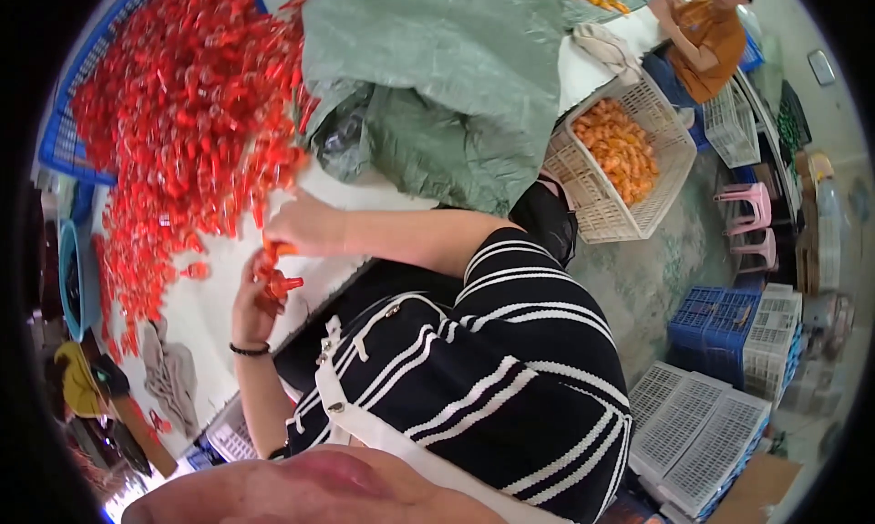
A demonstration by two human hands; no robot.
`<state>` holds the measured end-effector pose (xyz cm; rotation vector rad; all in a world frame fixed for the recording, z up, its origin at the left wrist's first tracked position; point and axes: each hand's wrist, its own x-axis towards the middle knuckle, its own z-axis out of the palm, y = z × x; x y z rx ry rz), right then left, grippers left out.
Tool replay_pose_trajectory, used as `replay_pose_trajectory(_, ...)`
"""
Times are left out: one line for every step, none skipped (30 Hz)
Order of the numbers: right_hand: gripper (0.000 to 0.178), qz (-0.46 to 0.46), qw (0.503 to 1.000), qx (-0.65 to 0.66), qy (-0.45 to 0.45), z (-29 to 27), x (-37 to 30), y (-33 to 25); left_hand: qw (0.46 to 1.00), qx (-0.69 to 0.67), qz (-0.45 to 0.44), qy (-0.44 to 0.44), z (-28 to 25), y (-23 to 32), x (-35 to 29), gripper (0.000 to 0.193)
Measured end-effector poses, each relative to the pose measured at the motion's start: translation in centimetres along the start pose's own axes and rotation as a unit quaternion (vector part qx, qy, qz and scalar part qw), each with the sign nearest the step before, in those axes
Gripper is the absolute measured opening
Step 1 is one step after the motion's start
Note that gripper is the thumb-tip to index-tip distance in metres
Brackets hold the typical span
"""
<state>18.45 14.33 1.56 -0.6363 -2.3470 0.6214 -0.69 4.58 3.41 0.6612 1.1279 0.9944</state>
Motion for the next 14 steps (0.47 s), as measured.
replay_pose_trajectory(0.010, 0.002, 0.999, -0.009, -0.037, -0.5, -0.3, -0.4, 0.999, -0.037, -0.023, 0.009, 0.6, -0.5, 0.1, 0.043)
replay_pose_trajectory(0.012, 0.000, 0.997, -0.014, -0.076, -0.8, -0.3, -0.8, 0.996, -0.073, -0.046, 0.025, 0.8, -0.8, 0.1, 0.040)
replay_pose_trajectory(0.013, 0.000, 0.993, -0.017, -0.117, -1.2, -0.3, -0.9, 0.996, -0.074, -0.042, 0.019, 0.6, -1.2, 0.4, 0.040)
replay_pose_trajectory(0.013, -0.002, 0.993, -0.022, -0.115, -1.6, -0.4, -0.6, 0.996, -0.086, -0.037, 0.011, 0.2, -1.6, 0.8, 0.036)
replay_pose_trajectory(0.015, -0.004, 0.998, -0.001, -0.066, -2.2, -0.8, 0.1, 0.994, -0.100, -0.032, 0.005, -0.4, -2.1, 1.3, 0.033)
replay_pose_trajectory(0.017, -0.008, 1.000, 0.020, -0.018, -2.8, -1.3, 1.0, 0.993, -0.114, -0.027, -0.001, -1.0, -2.7, 1.6, 0.031)
replay_pose_trajectory(0.018, -0.008, 0.999, 0.042, 0.031, -3.8, -1.8, 2.2, 0.993, -0.116, -0.026, -0.005, -1.6, -3.2, 2.2, 0.031)
replay_pose_trajectory(0.022, 0.054, 0.998, 0.023, 0.017, -5.2, -1.9, 3.5, 0.990, -0.139, -0.018, -0.009, -2.6, -4.0, 2.3, 0.029)
replay_pose_trajectory(0.026, 0.113, 0.994, 0.004, 0.003, -7.0, -2.0, 5.1, 0.987, -0.163, -0.007, -0.013, -3.4, -4.3, 2.3, 0.028)
replay_pose_trajectory(0.029, 0.148, 0.987, -0.060, 0.006, -8.3, -2.5, 6.4, 0.982, -0.186, 0.002, -0.016, -4.1, -4.6, 2.2, 0.028)
replay_pose_trajectory(0.031, 0.184, 0.975, -0.122, 0.010, -9.0, -3.1, 7.6, 0.982, -0.186, 0.003, -0.016, -4.4, -4.8, 2.1, 0.028)
replay_pose_trajectory(0.031, 0.184, 0.975, -0.123, 0.009, -9.3, -3.8, 8.5, 0.982, -0.189, -0.009, -0.008, -4.6, -4.8, 1.9, 0.030)
replay_pose_trajectory(0.034, 0.227, 0.957, -0.171, -0.059, -9.3, -4.4, 9.4, 0.981, -0.192, -0.022, 0.001, -4.8, -4.9, 1.8, 0.032)
replay_pose_trajectory(0.036, 0.267, 0.930, -0.217, -0.127, -9.1, -4.6, 10.1, 0.980, -0.194, -0.034, 0.010, -4.9, -4.8, 1.9, 0.034)
